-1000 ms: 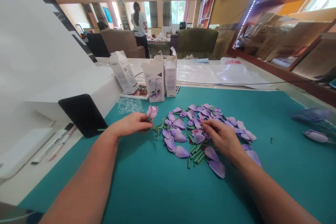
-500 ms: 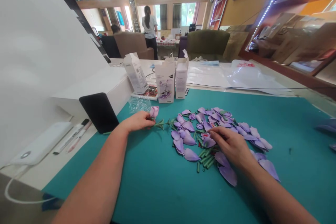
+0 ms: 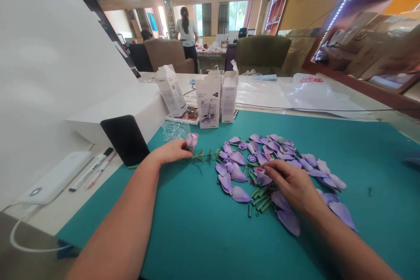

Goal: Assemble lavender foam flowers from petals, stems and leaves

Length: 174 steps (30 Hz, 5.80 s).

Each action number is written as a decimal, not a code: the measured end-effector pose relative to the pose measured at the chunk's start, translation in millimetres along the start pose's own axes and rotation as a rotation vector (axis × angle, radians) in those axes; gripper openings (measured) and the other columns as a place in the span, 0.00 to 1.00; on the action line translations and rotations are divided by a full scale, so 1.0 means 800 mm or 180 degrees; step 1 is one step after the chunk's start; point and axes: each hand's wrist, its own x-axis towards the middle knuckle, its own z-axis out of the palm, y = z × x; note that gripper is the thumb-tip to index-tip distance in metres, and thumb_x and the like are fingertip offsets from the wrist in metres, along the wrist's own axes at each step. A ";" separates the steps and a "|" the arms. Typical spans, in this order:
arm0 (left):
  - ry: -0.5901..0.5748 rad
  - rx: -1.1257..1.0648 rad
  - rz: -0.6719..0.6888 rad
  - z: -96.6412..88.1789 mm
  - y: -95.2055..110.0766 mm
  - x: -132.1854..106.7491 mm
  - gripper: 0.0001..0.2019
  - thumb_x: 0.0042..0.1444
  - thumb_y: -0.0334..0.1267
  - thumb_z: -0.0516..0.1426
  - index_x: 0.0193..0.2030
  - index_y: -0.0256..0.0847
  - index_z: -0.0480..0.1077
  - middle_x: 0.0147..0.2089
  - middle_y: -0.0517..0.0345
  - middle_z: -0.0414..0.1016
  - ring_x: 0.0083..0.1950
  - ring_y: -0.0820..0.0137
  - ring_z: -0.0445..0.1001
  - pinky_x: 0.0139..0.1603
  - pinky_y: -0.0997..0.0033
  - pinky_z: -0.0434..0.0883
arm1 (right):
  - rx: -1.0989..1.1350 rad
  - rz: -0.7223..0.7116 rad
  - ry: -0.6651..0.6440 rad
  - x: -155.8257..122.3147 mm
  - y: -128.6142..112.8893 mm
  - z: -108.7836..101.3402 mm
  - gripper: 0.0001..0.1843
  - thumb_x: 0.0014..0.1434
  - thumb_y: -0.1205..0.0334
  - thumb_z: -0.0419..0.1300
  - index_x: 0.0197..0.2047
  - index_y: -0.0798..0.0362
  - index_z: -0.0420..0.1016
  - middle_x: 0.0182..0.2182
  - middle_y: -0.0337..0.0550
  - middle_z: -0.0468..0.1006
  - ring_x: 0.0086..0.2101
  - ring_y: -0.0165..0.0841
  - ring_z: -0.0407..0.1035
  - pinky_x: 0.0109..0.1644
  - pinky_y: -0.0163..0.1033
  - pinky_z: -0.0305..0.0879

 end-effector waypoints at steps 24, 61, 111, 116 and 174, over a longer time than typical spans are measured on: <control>0.0053 0.0352 0.0082 -0.003 0.010 -0.009 0.18 0.43 0.44 0.59 0.42 0.40 0.65 0.37 0.58 0.71 0.38 0.64 0.69 0.36 0.69 0.62 | 0.0052 -0.0051 -0.0088 0.023 -0.009 -0.011 0.16 0.59 0.51 0.52 0.36 0.51 0.77 0.28 0.43 0.79 0.28 0.35 0.71 0.31 0.37 0.64; 0.1355 -0.1345 0.0991 0.035 0.100 -0.047 0.10 0.55 0.38 0.53 0.40 0.39 0.73 0.28 0.61 0.71 0.27 0.73 0.67 0.28 0.74 0.64 | -0.1281 0.0038 -0.0656 0.076 -0.034 0.007 0.17 0.62 0.62 0.50 0.33 0.57 0.79 0.30 0.49 0.79 0.34 0.38 0.72 0.35 0.37 0.64; 0.0273 -0.3507 0.0290 0.137 0.125 -0.017 0.11 0.52 0.33 0.61 0.43 0.36 0.72 0.32 0.55 0.79 0.32 0.70 0.79 0.36 0.73 0.75 | 0.1479 0.0135 -0.0006 0.006 -0.035 -0.019 0.14 0.52 0.53 0.64 0.40 0.51 0.79 0.29 0.42 0.78 0.29 0.33 0.71 0.32 0.39 0.70; 0.0279 -0.3367 0.0341 0.140 0.128 -0.019 0.08 0.53 0.33 0.60 0.40 0.37 0.71 0.30 0.59 0.77 0.32 0.71 0.79 0.39 0.72 0.75 | 0.1271 -0.0154 0.0237 -0.003 -0.026 -0.008 0.13 0.56 0.51 0.61 0.37 0.49 0.81 0.30 0.43 0.78 0.29 0.34 0.71 0.31 0.38 0.69; 0.4929 -0.0670 -0.1283 0.006 -0.078 -0.043 0.50 0.42 0.37 0.65 0.68 0.40 0.42 0.64 0.35 0.56 0.67 0.45 0.54 0.63 0.42 0.57 | 0.2727 0.1060 0.0082 -0.018 -0.034 -0.010 0.22 0.41 0.41 0.68 0.32 0.50 0.79 0.31 0.44 0.81 0.30 0.33 0.74 0.32 0.28 0.72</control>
